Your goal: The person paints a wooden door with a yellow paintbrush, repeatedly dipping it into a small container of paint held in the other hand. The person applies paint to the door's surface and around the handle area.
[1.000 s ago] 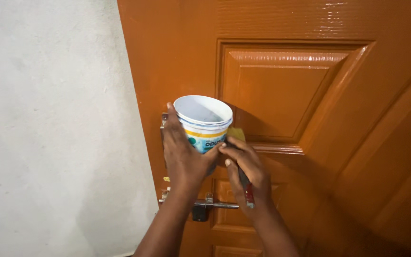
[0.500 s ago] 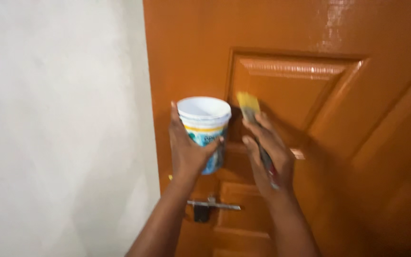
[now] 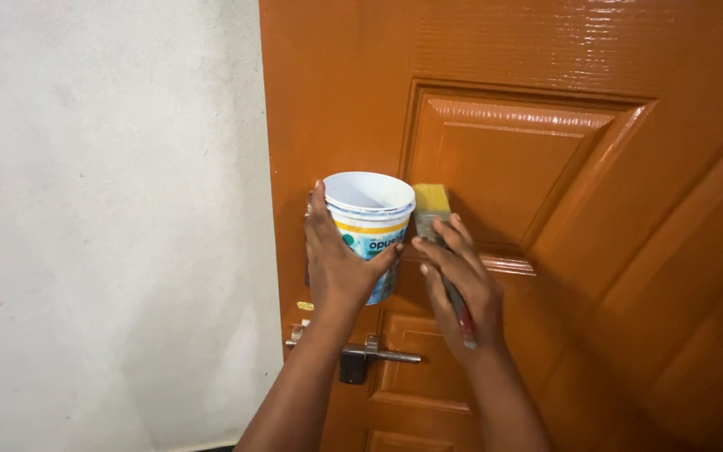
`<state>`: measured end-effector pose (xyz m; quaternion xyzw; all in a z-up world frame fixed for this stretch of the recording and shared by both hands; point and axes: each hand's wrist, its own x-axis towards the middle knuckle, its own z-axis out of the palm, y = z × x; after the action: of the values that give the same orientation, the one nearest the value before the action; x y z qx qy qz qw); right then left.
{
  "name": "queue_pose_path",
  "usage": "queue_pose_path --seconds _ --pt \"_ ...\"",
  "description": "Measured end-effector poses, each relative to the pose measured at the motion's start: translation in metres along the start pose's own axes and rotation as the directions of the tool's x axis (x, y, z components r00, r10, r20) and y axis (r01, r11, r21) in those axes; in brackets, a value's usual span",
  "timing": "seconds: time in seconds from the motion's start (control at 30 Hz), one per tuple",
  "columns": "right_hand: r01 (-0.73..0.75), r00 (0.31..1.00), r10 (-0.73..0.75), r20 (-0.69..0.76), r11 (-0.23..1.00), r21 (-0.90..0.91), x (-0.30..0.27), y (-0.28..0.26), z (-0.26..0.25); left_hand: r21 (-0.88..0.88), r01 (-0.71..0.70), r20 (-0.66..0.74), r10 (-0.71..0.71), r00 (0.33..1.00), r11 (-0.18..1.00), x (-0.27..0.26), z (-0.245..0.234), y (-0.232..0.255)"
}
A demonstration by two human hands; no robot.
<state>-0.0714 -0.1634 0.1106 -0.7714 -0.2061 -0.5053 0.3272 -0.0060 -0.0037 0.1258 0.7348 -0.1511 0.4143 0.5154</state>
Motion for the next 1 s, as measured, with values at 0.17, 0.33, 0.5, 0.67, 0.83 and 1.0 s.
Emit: queue_pose_path --seconds 0.17,0.33,0.5,0.67,0.83,1.0 --pt "-0.083 0.996 0.079 0.045 0.990 0.110 0.007 -0.008 -0.007 -0.012 -0.034 0.005 0.034 0.999 0.999 -0.001 -0.002 -0.008" --pt "-0.080 0.993 0.101 -0.068 0.963 0.255 0.018 -0.050 -0.068 -0.037 0.038 0.017 -0.038 0.999 0.999 -0.021 0.004 -0.016" --pt "-0.191 0.982 0.175 0.076 0.883 0.429 0.017 -0.077 -0.098 -0.255 0.051 0.110 -0.024 0.994 0.965 -0.084 0.000 -0.018" --pt "-0.505 0.812 0.379 0.445 0.838 0.209 0.002 -0.045 -0.074 -0.227 -0.141 0.211 0.190 0.959 0.964 -0.137 0.003 -0.028" --pt "-0.581 0.726 0.465 0.507 0.809 0.090 0.002 -0.016 -0.036 -0.215 -0.321 0.143 0.355 0.924 0.922 -0.147 0.002 -0.021" --pt "-0.530 0.821 0.423 0.385 0.814 0.236 -0.002 -0.026 -0.038 -0.075 -0.321 0.090 0.327 0.941 0.944 -0.144 -0.009 -0.021"
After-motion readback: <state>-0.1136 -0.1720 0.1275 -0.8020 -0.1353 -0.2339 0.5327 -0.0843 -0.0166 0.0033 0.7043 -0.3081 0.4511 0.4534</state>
